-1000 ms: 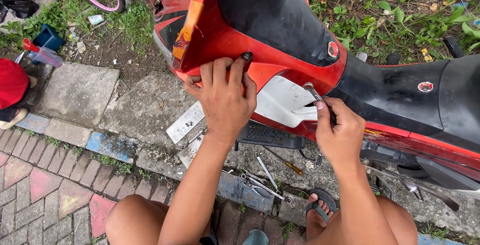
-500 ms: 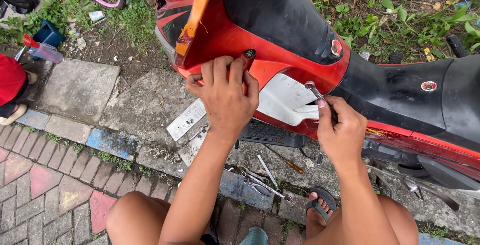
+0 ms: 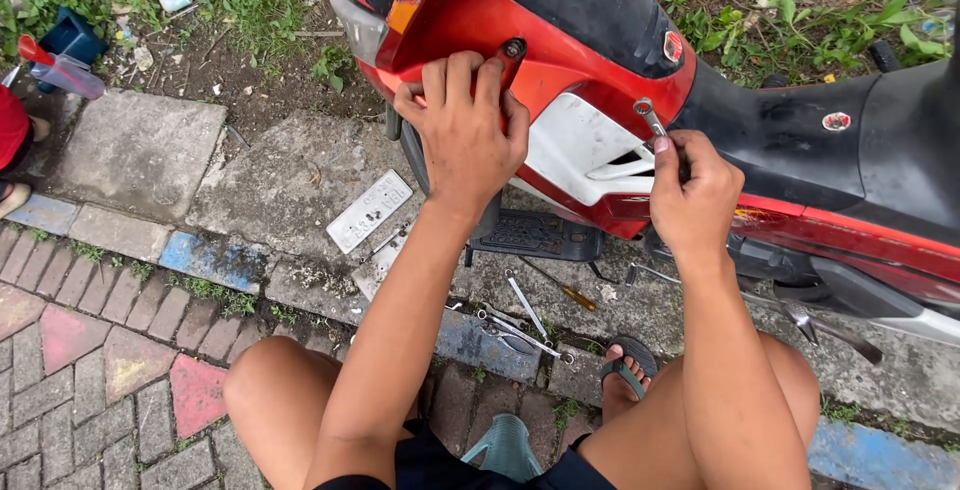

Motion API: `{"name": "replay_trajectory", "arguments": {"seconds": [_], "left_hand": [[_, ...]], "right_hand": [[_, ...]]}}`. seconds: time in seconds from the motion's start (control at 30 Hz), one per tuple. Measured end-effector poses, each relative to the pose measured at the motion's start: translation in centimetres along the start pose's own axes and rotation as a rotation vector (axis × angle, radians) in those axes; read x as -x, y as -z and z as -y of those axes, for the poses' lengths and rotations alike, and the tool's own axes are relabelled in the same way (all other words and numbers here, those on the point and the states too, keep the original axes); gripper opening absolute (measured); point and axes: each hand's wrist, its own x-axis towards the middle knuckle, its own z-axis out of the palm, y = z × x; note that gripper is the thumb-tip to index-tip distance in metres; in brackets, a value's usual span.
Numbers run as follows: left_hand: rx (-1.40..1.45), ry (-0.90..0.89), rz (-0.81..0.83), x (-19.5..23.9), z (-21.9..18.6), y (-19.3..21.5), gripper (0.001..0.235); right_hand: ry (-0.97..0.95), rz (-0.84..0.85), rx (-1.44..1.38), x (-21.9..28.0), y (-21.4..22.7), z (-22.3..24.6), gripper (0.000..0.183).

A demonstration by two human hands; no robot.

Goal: The person uses a wrench to tighten a bolt on the side panel of a red motorcycle. They then stand up, move a small plastic stool, and organize various tools and bolts on the ground.

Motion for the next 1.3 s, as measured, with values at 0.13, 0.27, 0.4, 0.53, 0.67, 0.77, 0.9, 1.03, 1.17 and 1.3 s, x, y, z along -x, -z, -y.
{"name": "replay_trajectory", "arguments": {"seconds": [0.13, 0.27, 0.4, 0.53, 0.67, 0.77, 0.9, 1.03, 1.17, 1.3], "left_hand": [[0.202, -0.024, 0.111, 1.9, 0.4, 0.9, 0.035], [0.197, -0.037, 0.096, 3.4, 0.9, 2.4, 0.037], [0.339, 0.345, 0.077, 3.6, 1.2, 3.6, 0.045], [0.807, 1.14, 0.122, 4.9, 2.8, 3.5, 0.075], [1.178, 1.365, 0.449, 6.8, 3.3, 2.1, 0.127], [1.315, 1.27, 0.478, 7.0, 3.1, 0.0, 0.131], [1.297, 1.372, 0.319, 5.9, 2.3, -0.8, 0.129], [1.265, 1.347, 0.28, 6.1, 1.9, -0.9, 0.123], [1.177, 1.325, 0.297, 6.5, 2.4, -2.0, 0.117], [1.026, 1.365, 0.404, 6.4, 2.0, -1.1, 0.139]], "right_hand": [[-0.018, -0.051, -0.016, 0.4, 0.9, -1.2, 0.014], [-0.084, -0.072, 0.021, 2.2, 2.7, -1.2, 0.015], [-0.109, -0.066, 0.079, 3.5, 4.6, -2.3, 0.014], [-0.201, -0.081, 0.082, 4.5, 6.8, -3.6, 0.017], [-0.318, -0.126, -0.098, 4.4, 8.7, -3.5, 0.022], [-0.522, -0.154, -0.33, 3.8, 9.3, -3.2, 0.02], [-0.593, -0.203, -0.345, 4.6, 9.9, -3.3, 0.019], [-0.576, -0.194, -0.31, 5.0, 10.3, -3.4, 0.02], [-0.562, -0.177, -0.281, 4.8, 10.7, -3.6, 0.02], [-0.583, -0.18, -0.284, 4.9, 10.6, -3.2, 0.021]]}}
